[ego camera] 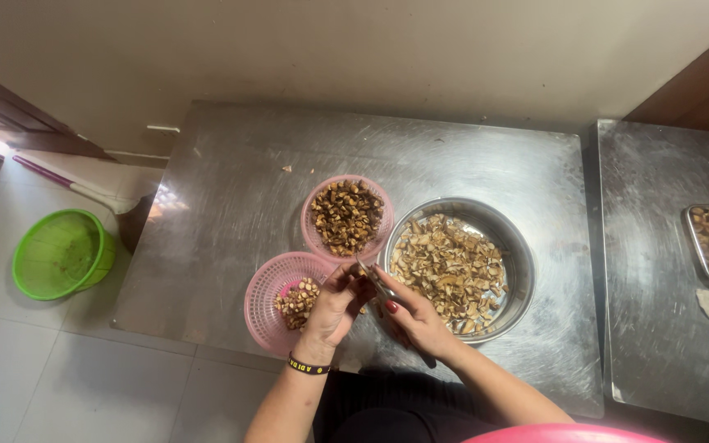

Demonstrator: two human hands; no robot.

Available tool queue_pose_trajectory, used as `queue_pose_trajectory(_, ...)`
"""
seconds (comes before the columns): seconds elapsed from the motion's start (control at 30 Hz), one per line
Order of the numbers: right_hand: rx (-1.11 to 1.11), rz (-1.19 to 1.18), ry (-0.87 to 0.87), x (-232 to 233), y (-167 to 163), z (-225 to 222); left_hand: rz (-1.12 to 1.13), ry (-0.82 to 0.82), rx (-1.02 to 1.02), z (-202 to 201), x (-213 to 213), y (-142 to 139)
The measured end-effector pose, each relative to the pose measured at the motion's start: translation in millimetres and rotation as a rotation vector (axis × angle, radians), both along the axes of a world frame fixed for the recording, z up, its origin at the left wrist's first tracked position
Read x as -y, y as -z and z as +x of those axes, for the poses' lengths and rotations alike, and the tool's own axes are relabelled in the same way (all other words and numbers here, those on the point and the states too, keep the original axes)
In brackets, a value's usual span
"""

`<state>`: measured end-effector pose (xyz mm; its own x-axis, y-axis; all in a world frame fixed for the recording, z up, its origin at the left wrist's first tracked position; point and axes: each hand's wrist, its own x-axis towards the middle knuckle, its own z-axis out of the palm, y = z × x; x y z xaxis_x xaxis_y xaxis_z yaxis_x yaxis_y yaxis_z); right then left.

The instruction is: The person trims dried mushroom pieces with a small knife over a metal bowl, cutting away unwanted parts, and drops the trimmed pieces into pink colander baskets while placing rejected trimmings aside. They repeatedly pick pieces from a basket, trim them one at a time, and sort the results between the bowl and baskets.

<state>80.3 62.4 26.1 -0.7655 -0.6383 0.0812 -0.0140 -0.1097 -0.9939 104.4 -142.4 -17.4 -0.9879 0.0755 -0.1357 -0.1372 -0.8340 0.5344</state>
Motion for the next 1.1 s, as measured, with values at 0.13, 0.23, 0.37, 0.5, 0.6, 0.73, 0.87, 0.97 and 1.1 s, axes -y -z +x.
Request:
queue_pose_trajectory(0.13, -0.196, -0.062, 0.009, -1, -12, 5, -0.026, -0.038, 0.013, 5, -1, 2)
queue_pose_trajectory(0.23, 0.141, -0.02, -0.052, -4, -16, 12, -0.14, -0.07, -0.044, 11, 0, -5)
queue_pose_trajectory(0.37, 0.226, -0.036, -0.058, -6, -19, 20, -0.311, -0.153, -0.185, 15, -3, -24)
queue_pose_trajectory(0.5, 0.216, -0.106, -0.051, -4, -22, 23, -0.493, -0.182, -0.242, 21, -2, -42)
queue_pose_trajectory(0.6, 0.287, -0.146, -0.063, -1, -23, 23, -0.613, -0.175, -0.257, 23, 3, -50)
queue_pose_trajectory(0.73, 0.358, -0.096, -0.045, 1, -22, 18, -0.632, -0.174, -0.247, 23, 5, -50)
queue_pose_trajectory(0.87, 0.442, -0.094, -0.008, 5, -16, 8, -0.721, -0.162, -0.232, 23, 3, -45)
queue_pose_trajectory(0.97, 0.549, -0.129, 0.049, 13, -3, -1, -0.488, -0.024, -0.411, 25, 2, -42)
queue_pose_trajectory(1.1, 0.481, 0.133, 0.022, 16, 19, -8, -0.257, 0.105, -0.242, 21, 7, -40)
